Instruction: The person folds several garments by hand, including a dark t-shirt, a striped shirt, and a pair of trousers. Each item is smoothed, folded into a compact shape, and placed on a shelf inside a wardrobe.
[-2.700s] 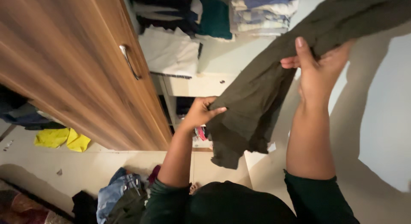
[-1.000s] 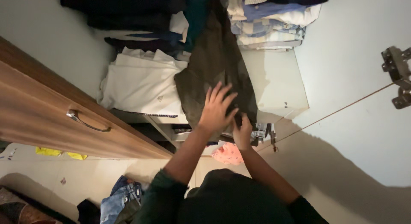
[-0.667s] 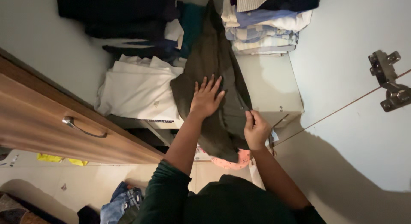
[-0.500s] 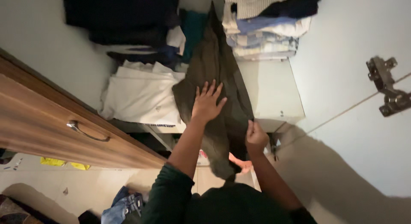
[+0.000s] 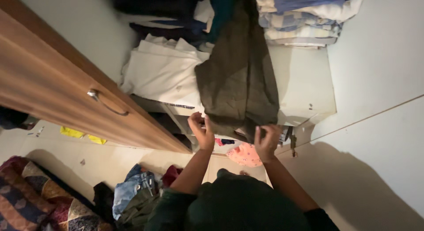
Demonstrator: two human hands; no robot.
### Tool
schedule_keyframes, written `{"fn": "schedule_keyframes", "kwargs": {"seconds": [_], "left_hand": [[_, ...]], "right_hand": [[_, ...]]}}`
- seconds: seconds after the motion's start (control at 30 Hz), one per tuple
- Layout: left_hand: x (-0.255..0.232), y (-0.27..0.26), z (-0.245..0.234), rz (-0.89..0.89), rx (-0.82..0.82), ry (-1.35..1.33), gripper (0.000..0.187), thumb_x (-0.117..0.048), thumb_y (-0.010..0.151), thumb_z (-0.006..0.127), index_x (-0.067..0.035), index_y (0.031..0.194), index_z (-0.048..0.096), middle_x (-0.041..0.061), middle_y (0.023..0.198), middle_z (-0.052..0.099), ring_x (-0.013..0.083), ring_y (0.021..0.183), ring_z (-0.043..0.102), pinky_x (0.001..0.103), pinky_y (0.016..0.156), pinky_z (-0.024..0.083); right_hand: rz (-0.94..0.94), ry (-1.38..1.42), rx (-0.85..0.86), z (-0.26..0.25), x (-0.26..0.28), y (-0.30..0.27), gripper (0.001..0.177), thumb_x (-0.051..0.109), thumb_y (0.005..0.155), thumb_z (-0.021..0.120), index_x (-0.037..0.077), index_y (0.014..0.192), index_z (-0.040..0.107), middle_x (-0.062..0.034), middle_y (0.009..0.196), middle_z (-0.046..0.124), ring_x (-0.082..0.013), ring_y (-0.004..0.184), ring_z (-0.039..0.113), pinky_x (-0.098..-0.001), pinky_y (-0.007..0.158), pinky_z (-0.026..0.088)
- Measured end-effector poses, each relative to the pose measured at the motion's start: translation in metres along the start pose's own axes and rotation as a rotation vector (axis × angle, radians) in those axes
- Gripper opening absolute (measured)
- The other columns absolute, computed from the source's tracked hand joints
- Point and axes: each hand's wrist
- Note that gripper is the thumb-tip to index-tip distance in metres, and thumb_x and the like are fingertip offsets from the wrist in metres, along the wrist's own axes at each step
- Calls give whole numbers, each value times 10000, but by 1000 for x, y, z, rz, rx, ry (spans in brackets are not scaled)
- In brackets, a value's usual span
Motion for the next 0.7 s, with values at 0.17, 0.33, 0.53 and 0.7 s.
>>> {"fn": "schedule_keyframes", "kwargs": {"seconds": [0.17, 0.33, 0.53, 0.7], "left_hand": [[36, -7, -12, -159, 263, -57, 300, -242, 1048, 681, -11, 1225, 610, 121, 1026, 651, 158, 936, 581, 287, 850, 500], [42, -24, -11, -248, 213, -104, 335, -254, 1000, 706, 20, 1169, 612, 111, 1060, 691, 155, 946, 621, 291, 845, 513], [12, -47, 3, -188, 122, -106, 449, -211, 989, 695, 32, 1305, 490, 158, 1189, 595, 218, 1104, 577, 336, 974, 475], [-10, -72, 0, -129, 202, -239, 404, -201, 1072, 539, -9, 1412, 435, 139, 1318, 530, 219, 1232, 522, 341, 1076, 414]], "right_hand": [[547, 552, 406, 45, 15, -12, 469, 187, 908, 801, -10, 1264, 568, -128, 1148, 677, -173, 975, 660, -309, 841, 546], [796, 768, 632, 56, 9, -23, 391, 151, 895, 824, -20, 1192, 636, -112, 1088, 731, -155, 984, 660, -297, 860, 555], [1067, 1096, 732, 36, 5, -30, 518, 155, 875, 818, -55, 1308, 628, -114, 1212, 720, -190, 1097, 667, -320, 963, 527], [1623, 647, 573, 5, -8, 7, 699, 161, 979, 801, 11, 1509, 372, -117, 1445, 479, -202, 1260, 447, -430, 1020, 366]]}}
Point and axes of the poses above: each hand's wrist, its own y-axis towards the middle knuckle, its own z-axis out of the palm, x = y × z
